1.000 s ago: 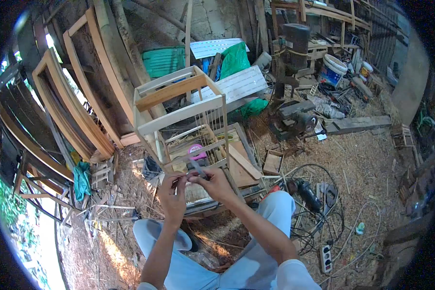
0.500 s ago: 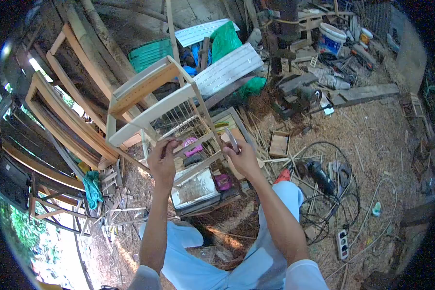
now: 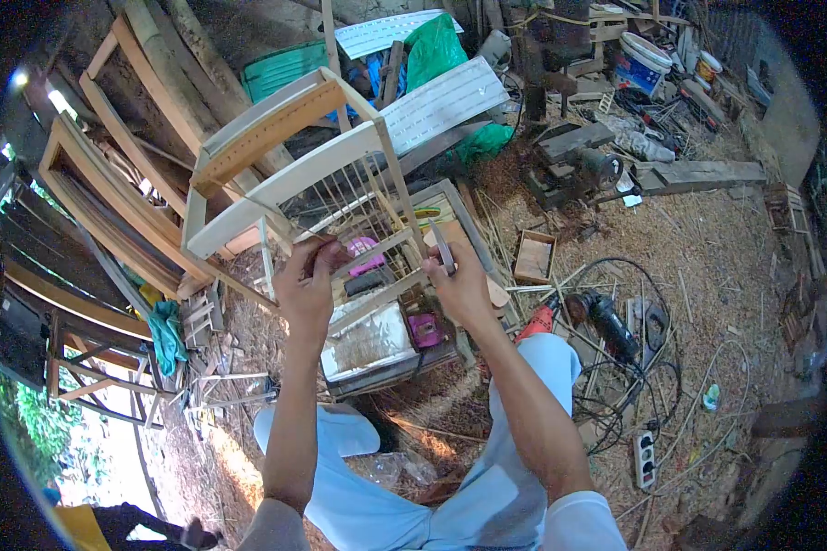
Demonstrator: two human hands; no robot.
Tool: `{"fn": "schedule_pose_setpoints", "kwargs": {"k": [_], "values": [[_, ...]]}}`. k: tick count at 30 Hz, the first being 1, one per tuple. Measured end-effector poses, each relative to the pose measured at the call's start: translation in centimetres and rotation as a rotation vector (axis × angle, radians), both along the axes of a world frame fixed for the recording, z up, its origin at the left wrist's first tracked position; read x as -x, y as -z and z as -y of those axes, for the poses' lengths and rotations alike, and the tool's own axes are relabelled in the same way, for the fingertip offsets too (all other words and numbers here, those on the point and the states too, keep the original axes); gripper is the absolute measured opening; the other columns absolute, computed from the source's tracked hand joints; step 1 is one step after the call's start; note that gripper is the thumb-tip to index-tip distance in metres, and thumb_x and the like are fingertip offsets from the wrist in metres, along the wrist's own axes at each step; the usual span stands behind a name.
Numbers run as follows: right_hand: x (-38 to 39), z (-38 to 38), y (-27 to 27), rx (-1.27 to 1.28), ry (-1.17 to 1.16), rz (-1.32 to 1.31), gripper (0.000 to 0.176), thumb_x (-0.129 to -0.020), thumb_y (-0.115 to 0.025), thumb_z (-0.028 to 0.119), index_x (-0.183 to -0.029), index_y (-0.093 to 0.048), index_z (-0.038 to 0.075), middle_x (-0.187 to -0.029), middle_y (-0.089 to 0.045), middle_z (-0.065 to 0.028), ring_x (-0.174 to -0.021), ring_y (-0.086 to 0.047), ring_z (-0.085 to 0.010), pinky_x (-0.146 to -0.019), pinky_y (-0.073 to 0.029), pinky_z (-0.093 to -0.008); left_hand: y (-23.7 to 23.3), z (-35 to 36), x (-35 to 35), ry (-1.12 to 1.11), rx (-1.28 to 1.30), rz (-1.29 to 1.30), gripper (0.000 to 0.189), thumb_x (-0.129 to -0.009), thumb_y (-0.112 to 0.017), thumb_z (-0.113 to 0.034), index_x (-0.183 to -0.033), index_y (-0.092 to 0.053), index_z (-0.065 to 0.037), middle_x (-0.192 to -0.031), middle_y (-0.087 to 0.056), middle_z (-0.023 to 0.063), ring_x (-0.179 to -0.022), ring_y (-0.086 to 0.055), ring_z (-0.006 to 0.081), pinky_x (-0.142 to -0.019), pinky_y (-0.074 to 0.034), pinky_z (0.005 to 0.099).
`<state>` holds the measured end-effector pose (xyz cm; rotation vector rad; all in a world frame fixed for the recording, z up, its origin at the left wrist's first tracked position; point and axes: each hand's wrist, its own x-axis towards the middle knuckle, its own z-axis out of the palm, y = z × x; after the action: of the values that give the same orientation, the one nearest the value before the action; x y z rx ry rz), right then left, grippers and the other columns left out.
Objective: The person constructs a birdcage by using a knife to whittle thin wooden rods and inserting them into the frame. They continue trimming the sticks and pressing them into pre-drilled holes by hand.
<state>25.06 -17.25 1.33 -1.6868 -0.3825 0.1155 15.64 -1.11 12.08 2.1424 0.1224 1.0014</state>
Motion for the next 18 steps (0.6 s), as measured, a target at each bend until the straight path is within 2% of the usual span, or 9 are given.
{"fn": "schedule_pose_setpoints", "kwargs": {"k": [3,5,18], "values": [[0.1,0.1,-0.3,-0.027,-0.018,-0.038,0.024,-0.084,-0.066,0.017,-0.100,-0.060,-0.001,-0.086,-0.064,-0.0107,-0.080,-0.060,-0.0179,-0.074,-0.047,-0.0321,-0.5,0.5,0.1,0.035,0.091,0.017,0.009,-0.086,-0.060,0.002,-0.093,-0.065,0.003,-0.080,-0.069,0.0116,-0.075,-0.068,0.0174,-0.071,-0.052,0.0275],[0.2,-0.1,0.3,-0.077,0.002,-0.046,0.024,-0.085,-0.066,0.017,-0.099,-0.060,0.000,-0.087,-0.064,-0.0094,-0.080,-0.060,-0.0169,-0.073,-0.047,-0.0315,-0.4,0.2,0.1,0.008,-0.041,0.056,0.009,-0.085,-0.062,0.001,-0.093,-0.066,0.003,-0.080,-0.069,0.0116,-0.075,-0.068,0.0174,-0.070,-0.052,0.0274],[1.2,-0.4,-1.3,-0.056,0.029,-0.019,0.024,-0.089,-0.062,0.023,-0.097,-0.059,0.001,-0.080,-0.062,-0.0074,-0.074,-0.057,-0.0142,-0.069,-0.045,-0.0310,-1.2,-0.1,-0.2,0.058,-0.110,-0.074,0.011,-0.082,-0.066,-0.002,-0.092,-0.068,0.001,-0.082,-0.070,0.0121,-0.075,-0.068,0.0179,-0.070,-0.051,0.0267]]}}
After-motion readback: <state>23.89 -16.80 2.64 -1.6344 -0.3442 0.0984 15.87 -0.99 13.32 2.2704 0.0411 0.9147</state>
